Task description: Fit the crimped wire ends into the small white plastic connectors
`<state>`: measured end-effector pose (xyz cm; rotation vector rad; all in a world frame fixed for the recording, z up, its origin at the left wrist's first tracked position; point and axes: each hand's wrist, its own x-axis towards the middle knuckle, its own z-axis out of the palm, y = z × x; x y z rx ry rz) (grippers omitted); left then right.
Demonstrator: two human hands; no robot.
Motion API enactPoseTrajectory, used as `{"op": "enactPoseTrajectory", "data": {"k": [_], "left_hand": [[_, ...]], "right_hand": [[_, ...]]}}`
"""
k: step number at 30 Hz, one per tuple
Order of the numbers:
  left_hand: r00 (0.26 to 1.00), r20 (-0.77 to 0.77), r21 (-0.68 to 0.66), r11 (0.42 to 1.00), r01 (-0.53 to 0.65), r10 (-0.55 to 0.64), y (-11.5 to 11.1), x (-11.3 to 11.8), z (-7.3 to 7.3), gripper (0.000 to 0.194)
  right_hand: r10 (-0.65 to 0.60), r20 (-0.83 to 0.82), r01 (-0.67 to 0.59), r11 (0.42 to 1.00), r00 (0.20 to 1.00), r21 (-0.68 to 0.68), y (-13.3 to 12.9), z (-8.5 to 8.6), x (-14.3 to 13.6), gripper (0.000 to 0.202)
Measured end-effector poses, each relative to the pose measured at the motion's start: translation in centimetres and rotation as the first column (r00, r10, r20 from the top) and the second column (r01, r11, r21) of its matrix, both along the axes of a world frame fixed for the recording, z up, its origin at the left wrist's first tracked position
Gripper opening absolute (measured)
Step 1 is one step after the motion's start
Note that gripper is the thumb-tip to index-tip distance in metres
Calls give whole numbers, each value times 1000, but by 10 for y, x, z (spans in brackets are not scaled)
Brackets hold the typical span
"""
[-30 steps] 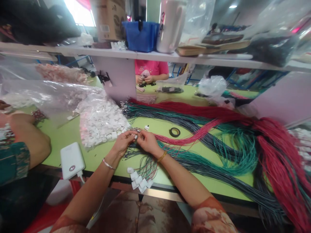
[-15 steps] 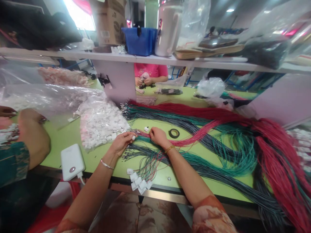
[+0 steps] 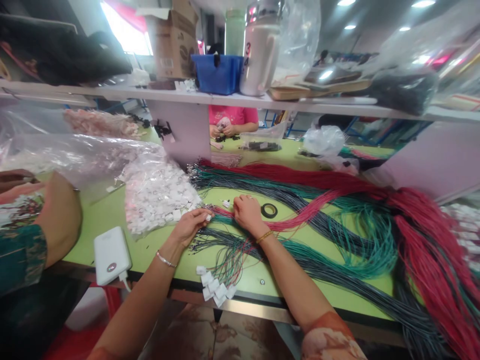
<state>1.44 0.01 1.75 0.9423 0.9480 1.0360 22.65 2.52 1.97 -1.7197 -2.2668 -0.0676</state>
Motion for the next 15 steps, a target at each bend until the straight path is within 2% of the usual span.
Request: {"op": "enactPoseTrajectory", "data": {"k": [2,5,8,11,15], "left_hand": [[1000,5,-3,1000,-2,2,0,0,0,32],[1000,15,-7,1000,7,-7,0,1,-1,32],[1000,24,-4,1000,15,-15,-1,1,-1,31],[999,36,1,1000,23,-23,-1,0,-1,29],[997,78,-20,999,28,-27,0,0,-3,29]], "right_hand": [[-13,-39,13,1000,999,-20,-4,6,-2,22],[0,-250,-33,992,968,-125,-8,11,-11,21],[93,-487,-177,976,869,-130,-10,11,-23,19],[175,-622,-292,952,764,-90,-7,11,-33,16],[132,-723,-302,947,678,-110,2,14,-30,17]]}}
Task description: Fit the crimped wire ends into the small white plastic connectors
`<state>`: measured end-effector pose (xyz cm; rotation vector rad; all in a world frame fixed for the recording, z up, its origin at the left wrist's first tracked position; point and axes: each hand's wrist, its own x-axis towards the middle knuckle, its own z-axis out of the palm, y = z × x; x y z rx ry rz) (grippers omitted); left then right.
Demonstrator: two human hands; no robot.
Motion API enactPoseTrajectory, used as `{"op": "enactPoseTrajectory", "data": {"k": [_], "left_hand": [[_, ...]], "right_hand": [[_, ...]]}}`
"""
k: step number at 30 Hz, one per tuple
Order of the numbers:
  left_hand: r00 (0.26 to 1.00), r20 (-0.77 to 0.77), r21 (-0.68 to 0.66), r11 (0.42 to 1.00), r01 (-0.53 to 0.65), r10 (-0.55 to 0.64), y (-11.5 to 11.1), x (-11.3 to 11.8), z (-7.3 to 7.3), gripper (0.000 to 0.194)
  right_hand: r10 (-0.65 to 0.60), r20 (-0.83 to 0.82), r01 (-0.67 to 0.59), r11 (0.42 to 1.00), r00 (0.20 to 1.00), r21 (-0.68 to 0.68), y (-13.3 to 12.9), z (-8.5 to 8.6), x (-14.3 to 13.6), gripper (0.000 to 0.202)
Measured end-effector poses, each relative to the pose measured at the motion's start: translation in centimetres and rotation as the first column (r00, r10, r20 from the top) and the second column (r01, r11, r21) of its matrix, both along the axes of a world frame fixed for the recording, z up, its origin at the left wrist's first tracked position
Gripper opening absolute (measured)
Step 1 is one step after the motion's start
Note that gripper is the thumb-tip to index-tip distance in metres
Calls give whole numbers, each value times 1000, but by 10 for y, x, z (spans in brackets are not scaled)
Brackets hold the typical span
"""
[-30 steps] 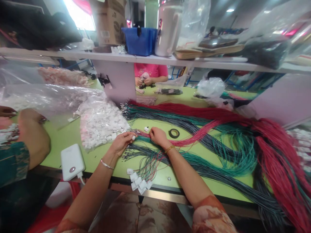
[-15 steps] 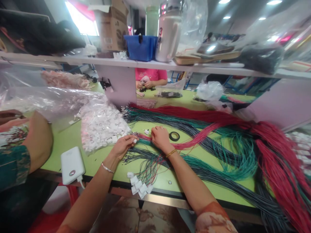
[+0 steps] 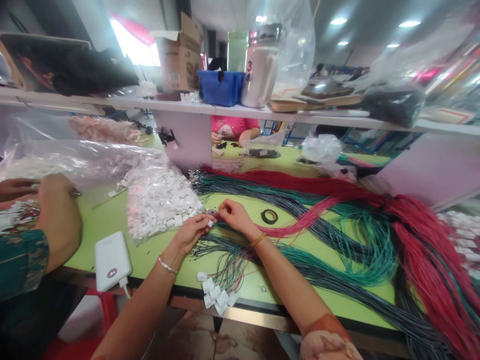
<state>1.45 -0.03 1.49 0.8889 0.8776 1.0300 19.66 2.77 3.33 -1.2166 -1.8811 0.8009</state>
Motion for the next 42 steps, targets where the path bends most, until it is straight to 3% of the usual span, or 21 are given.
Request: {"op": "enactPoseTrajectory", "data": {"k": [3,6,9,15,21,25,30,36,42], "left_hand": [[1000,17,-11,1000,-15,15,0,-1,-1,29],[999,0,-17,998,54,-54,-1,-3,0,29],[993,-15,-19,993,116,-116,-2,-4,1,30],[998,-22,-34,998,61,-62,0,-4,0,31],[999,-25,-37,999,35,-36,1,-2,0,30],[1000,-11,-19,1000,-5,5,0,-1,0,31],[999,15,-10,999,-31,31,0,0,1,33],[995,78,-6,998,-58,58,0,1,0,30],[990,131,-38,998,-53,58,3,3,-5,24]], "right_hand": [[19,35,-17,997,999,-71,7,1,11,23],[-6,333,35,996,943,-82,12,-5,21,30],[-46,545,84,995,837,-46,15,-15,25,18],[-5,553,39,998,833,-50,12,-26,19,16],[-169,628,145,985,760,90,2,-15,20,23],[-184,518,180,982,836,58,2,-9,21,20],[-25,188,20,999,982,28,12,-2,1,17],[41,-67,-42,999,997,-12,4,6,-15,19],[60,-48,-65,994,997,-93,-18,-6,-3,31]]}}
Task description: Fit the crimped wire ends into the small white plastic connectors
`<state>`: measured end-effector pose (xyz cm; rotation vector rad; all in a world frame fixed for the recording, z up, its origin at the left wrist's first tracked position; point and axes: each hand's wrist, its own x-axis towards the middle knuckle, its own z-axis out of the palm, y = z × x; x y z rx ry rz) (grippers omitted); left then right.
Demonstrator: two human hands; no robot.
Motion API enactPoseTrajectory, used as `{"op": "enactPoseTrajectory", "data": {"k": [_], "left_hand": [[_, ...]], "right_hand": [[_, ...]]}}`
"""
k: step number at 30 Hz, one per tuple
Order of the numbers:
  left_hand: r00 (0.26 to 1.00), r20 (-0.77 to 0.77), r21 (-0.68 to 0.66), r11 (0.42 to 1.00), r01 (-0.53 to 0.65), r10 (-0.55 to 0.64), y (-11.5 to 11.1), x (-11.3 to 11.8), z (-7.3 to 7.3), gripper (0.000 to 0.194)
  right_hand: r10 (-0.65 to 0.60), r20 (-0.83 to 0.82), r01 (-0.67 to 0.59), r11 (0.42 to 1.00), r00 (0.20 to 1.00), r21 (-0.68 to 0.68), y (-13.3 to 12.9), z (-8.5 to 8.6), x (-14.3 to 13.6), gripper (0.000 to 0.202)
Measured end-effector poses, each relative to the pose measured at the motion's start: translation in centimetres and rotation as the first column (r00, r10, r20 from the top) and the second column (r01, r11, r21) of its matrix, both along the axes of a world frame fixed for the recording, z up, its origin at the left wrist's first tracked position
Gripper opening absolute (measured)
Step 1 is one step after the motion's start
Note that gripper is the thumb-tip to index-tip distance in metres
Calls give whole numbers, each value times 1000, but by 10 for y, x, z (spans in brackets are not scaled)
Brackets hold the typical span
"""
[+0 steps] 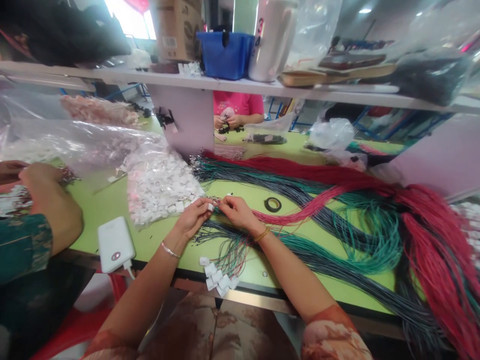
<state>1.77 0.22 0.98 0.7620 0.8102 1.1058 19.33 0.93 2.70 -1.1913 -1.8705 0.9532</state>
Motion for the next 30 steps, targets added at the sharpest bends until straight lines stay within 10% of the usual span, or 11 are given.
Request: {"op": "enactPoseTrajectory", "data": {"k": [24,30], "left_hand": [[973,-222,134,991,-31,61,-3,6,-3,36],[948,-298,267,963,-31,113,-9,8,5,28]], "right_hand": [[132,70,-132,991,989,-5,-3,-6,-1,29],[147,-97,-165,964,984,-207,2,-7,7,31]]}}
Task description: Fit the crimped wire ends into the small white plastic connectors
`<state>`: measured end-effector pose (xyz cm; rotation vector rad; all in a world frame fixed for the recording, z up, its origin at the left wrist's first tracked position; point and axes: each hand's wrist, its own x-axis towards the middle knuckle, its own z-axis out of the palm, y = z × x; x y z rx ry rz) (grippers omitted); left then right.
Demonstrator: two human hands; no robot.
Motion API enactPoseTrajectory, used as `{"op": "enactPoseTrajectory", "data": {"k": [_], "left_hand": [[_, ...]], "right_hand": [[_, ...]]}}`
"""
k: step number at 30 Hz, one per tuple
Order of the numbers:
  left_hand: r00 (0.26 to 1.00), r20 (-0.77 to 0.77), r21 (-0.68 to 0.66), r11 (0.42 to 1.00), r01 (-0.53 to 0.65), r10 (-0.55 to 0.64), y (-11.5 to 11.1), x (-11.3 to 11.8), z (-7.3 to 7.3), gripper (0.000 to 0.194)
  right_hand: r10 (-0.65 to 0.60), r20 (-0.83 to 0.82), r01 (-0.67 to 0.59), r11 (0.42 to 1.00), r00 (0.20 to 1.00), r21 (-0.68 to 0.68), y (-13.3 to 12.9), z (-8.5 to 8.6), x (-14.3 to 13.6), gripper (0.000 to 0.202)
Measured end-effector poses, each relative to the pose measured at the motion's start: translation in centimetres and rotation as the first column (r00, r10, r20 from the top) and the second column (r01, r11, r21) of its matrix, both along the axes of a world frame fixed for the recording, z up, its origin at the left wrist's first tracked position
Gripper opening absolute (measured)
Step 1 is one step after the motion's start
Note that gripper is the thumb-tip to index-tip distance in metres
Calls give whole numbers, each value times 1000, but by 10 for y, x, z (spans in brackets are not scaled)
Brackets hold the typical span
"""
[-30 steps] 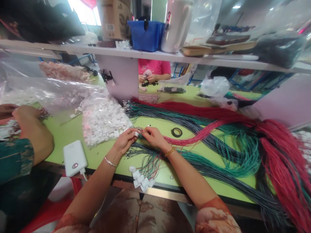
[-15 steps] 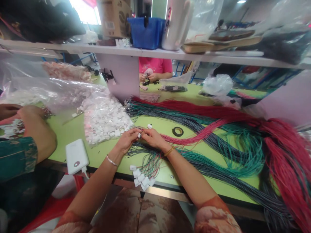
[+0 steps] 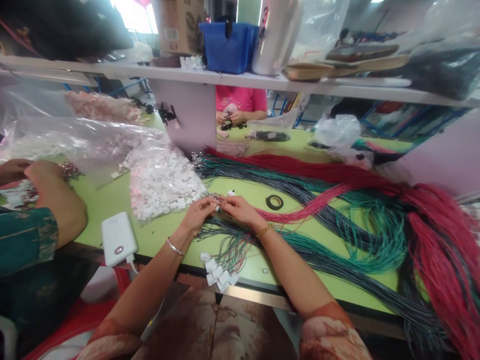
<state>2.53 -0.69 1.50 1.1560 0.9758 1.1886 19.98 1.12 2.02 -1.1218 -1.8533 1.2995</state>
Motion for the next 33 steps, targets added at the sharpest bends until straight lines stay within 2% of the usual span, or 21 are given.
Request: {"op": "enactPoseTrajectory", "data": {"k": [2,3,4,6,7,8,9,10,12,13,14,15,16,17,18,19,21,24,28,30,33], "left_hand": [[995,-17,155,983,99,-97,-6,-2,10,25],[967,-51,209,944,254,-248,-9,-3,15,25],[883,-105,217,856,469,-457,-13,-3,20,27],[539,-186,100,530,842,-822,-18,-3,26,38],[364,-192,22,366,930,-912,-20,-3,27,43],[261,-189,-38,273,961,-947,-21,-3,27,46],[252,-194,-72,270,960,-948,-21,-4,27,47],[335,-217,-73,357,931,-917,-20,-7,25,46],[651,-332,-4,691,723,-683,-15,-14,23,44],[794,-418,61,859,509,-441,-11,-19,21,44],[845,-514,141,957,253,-147,-7,-24,20,44],[777,-614,231,973,9,139,-3,-29,19,42],[618,-706,313,935,-167,346,1,-34,17,39],[434,-783,369,894,-254,447,5,-37,15,35],[276,-844,391,879,-272,460,8,-40,13,31],[165,-892,375,894,-247,420,10,-42,11,28],[57,-949,295,940,-170,309,13,-45,6,24],[24,-969,240,965,-108,244,15,-48,1,21],[37,-952,301,950,-86,305,14,-51,1,18],[111,-918,368,922,-122,382,15,-52,1,23],[378,-775,435,862,-261,506,17,-51,3,30]], "right_hand": [[31,-7,-32,996,999,-85,2,3,5,35],[68,20,-66,994,997,-92,2,4,7,36],[110,66,-105,992,992,-73,1,4,7,36],[161,189,-167,986,969,18,-3,2,4,32],[144,257,-168,983,956,74,-5,1,1,29],[102,326,-150,981,940,126,-9,-1,-4,25],[44,392,-121,977,919,174,-13,-3,-8,21],[-12,452,-96,972,892,215,-16,-5,-13,18],[-103,530,-52,962,842,270,-22,-8,-20,13],[-132,545,-35,958,828,286,-24,-9,-23,11],[-152,547,-22,955,823,297,-25,-11,-25,10],[-164,542,-10,953,824,304,-26,-12,-26,10],[-172,535,0,952,827,307,-25,-13,-27,11],[-180,530,8,951,828,310,-24,-14,-27,12],[-188,530,14,949,827,314,-23,-15,-28,12],[-193,534,16,948,823,317,-22,-15,-28,13],[-192,549,2,945,814,327,-21,-16,-28,14],[-177,569,-68,921,803,383,-22,-18,-28,16],[-190,625,-189,853,757,487,-26,-18,-29,21],[-189,648,-220,841,738,495,-27,-16,-28,20],[-156,602,-166,880,783,444,-26,-9,-23,16]]}}
